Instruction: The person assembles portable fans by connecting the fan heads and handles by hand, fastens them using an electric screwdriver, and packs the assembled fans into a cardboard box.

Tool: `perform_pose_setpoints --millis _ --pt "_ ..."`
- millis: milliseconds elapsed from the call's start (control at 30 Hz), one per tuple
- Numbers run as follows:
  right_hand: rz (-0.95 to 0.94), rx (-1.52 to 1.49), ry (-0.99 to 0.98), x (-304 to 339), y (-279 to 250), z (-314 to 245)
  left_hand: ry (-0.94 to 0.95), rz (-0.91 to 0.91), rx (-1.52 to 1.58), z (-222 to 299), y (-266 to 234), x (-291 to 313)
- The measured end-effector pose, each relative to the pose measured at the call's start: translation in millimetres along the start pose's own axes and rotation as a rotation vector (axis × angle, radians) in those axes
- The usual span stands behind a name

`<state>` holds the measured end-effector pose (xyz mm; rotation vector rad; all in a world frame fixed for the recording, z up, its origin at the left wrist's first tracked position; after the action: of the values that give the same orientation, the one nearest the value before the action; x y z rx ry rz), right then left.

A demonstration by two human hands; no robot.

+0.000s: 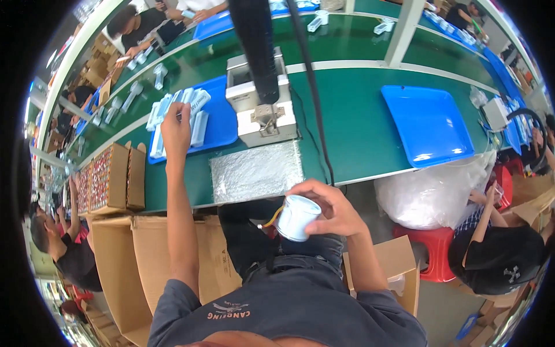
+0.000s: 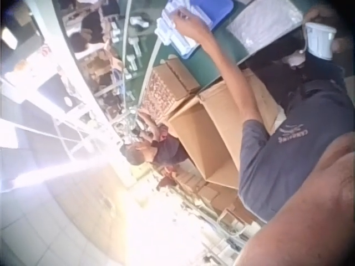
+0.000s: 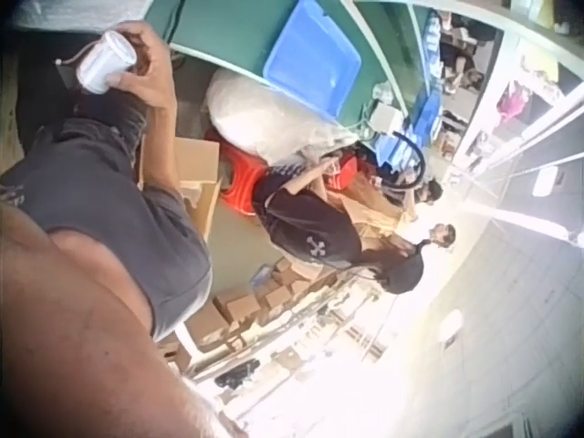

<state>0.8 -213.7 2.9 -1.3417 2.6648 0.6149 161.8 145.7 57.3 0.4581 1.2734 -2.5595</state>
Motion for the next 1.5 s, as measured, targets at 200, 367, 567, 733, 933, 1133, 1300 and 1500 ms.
perform_pose_setpoints --millis 200,367,567,733,933,1133,1300,1500 --pt "0.150 0.210 -0.050 -44.9 19.7 -3.0 -0.062 -0.074 0.585 16.9 -13.8 41.9" --pt "0.332 0.336 -0.225 -69.7 17.6 -5.5 0.027 0.021 0.955 32.7 -34.4 79.9" --pt "0.421 0.405 -0.261 -81.9 29.4 -3.6 -0.299 0.120 1.803 53.8 10.1 107.7" --pt "0.437 0.504 -0.163 -86.5 40.5 3.9 -0.200 0.050 1.850 59.6 35.0 107.3" --pt "0.446 0.557 -0.132 -91.6 41.1 8.6 -0.214 0.073 1.749 73.9 41.1 107.8" --pt "0.503 0.544 -0.114 -87.4 40.1 13.3 -0.188 0.051 1.661 85.3 42.3 111.9" --pt "0.480 0.697 -0.109 -88.4 36.6 18.1 -0.200 -0.058 1.564 101.5 45.4 122.2" --pt "0.430 0.787 -0.289 -95.0 37.3 15.2 0.098 0.021 1.172 121.6 27.3 120.0"
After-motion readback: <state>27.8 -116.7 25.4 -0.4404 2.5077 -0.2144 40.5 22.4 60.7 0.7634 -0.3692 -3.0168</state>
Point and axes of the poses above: each hand's wrist, its own x-axis away from the middle knuckle, its own y-axis out of the palm, z = x × y, the point moved 4 cm from there along -x, towards the middle knuckle, and after that the axes turned 14 degrees about -z, right-handed, at the moved point
